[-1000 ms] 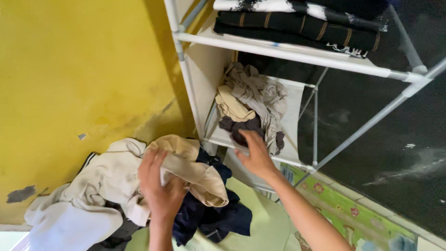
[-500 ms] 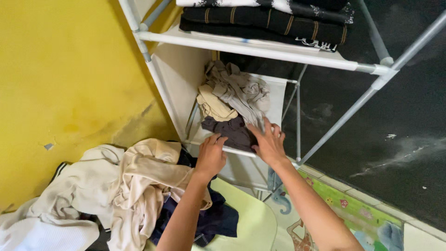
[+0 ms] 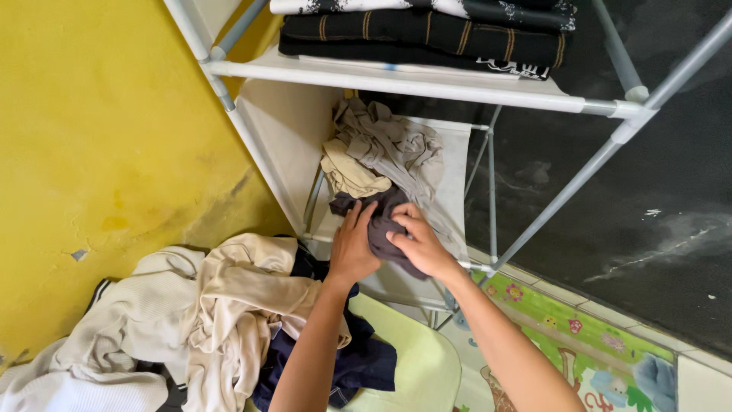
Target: The person takes several items of clothing from a rack, including pants and shirts, and folds them one by one on a table.
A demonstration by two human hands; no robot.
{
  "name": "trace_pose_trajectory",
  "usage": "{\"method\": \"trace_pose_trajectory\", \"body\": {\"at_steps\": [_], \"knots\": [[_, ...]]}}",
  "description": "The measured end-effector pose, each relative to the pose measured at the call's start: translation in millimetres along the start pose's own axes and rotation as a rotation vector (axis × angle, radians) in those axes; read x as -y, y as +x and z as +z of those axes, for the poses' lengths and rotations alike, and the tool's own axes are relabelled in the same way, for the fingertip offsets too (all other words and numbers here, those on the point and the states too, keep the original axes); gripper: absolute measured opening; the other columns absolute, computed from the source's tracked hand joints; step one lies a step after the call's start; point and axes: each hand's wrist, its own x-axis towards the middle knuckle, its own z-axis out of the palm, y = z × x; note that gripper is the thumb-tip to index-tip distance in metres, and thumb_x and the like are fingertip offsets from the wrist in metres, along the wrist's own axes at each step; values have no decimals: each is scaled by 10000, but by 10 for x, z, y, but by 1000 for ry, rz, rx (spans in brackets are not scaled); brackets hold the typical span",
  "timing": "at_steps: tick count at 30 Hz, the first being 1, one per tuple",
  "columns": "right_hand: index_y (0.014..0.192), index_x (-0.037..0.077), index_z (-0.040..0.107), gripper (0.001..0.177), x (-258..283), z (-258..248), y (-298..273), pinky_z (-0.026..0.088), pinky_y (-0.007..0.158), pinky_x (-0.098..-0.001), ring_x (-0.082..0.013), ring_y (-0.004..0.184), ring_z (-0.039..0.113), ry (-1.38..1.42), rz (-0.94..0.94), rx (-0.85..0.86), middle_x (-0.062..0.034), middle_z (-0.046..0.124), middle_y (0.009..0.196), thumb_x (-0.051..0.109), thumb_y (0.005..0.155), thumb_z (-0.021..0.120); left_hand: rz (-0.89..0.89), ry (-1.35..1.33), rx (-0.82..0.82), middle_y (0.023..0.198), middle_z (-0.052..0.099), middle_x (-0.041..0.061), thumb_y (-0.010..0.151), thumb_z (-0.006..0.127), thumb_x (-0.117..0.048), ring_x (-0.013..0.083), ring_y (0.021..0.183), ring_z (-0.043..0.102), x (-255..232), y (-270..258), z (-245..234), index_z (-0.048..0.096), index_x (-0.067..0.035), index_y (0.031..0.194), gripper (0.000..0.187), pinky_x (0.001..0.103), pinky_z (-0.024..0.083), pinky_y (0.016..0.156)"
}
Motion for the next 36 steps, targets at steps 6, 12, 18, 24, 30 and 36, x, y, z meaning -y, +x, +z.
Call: {"method": "trace_pose_trajectory", "body": {"at_steps": [6, 12, 18, 24, 30, 36], "knots": [[1194, 3, 602, 360, 169, -259, -27, 475, 1007, -365, -207, 1200, 552, 366, 133, -30, -86, 546, 1348, 162, 896, 726, -181, -790, -158, 965, 741, 115, 891, 704, -23, 140, 905, 630, 80, -39, 210, 687, 29, 1061, 178, 304, 531, 829], [1386, -19, 507, 866, 281, -203, -40, 367, 1104, -423, -301, 1286, 484, -393, -138, 77, -160, 547, 1375, 191, 641, 896, -416, -1385, -318, 1090, 725, 36, 946, 577, -71, 146, 987, 660, -191, -33, -5, 666, -12, 1149, 229, 301, 539, 864], [1105, 60, 594, 263, 420, -28, -137, 491, 970, -333, -283, 1065, 668, -55, 377, -64, -247, 724, 1110, 186, 899, 698, -298, -1093, -409, 1138, 696, 102, 939, 622, -79, 190, 1041, 634, -225, -244, -507, 636, 24, 1181, 263, 327, 520, 927], [908, 33, 442, 74, 745, 146, 50, 450, 934, -336, -227, 1072, 556, -117, -472, -185, -204, 589, 1213, -24, 890, 484, -221, -765, -658, 1184, 658, 89, 900, 675, -71, 184, 1100, 621, -228, -501, -1394, 554, -17, 1261, 384, 301, 496, 980], [953, 8, 504, 74, 1050, 853, 212, 421, 770, -326, -150, 872, 440, 200, -61, -107, -94, 469, 866, 39, 1013, 474, -113, 124, -741, 1185, 617, 168, 817, 711, 10, 344, 1060, 635, -511, -870, -2207, 562, -15, 1368, 571, 401, 507, 946], [1003, 14, 587, 117, 1491, 1861, 336, 472, 846, -320, -169, 905, 558, 471, 76, -114, -74, 601, 921, 55, 976, 481, -480, 640, -619, 1290, 553, 210, 794, 794, -55, 387, 993, 618, -491, -1248, -2723, 649, -103, 1348, 574, 487, 495, 855]]}}
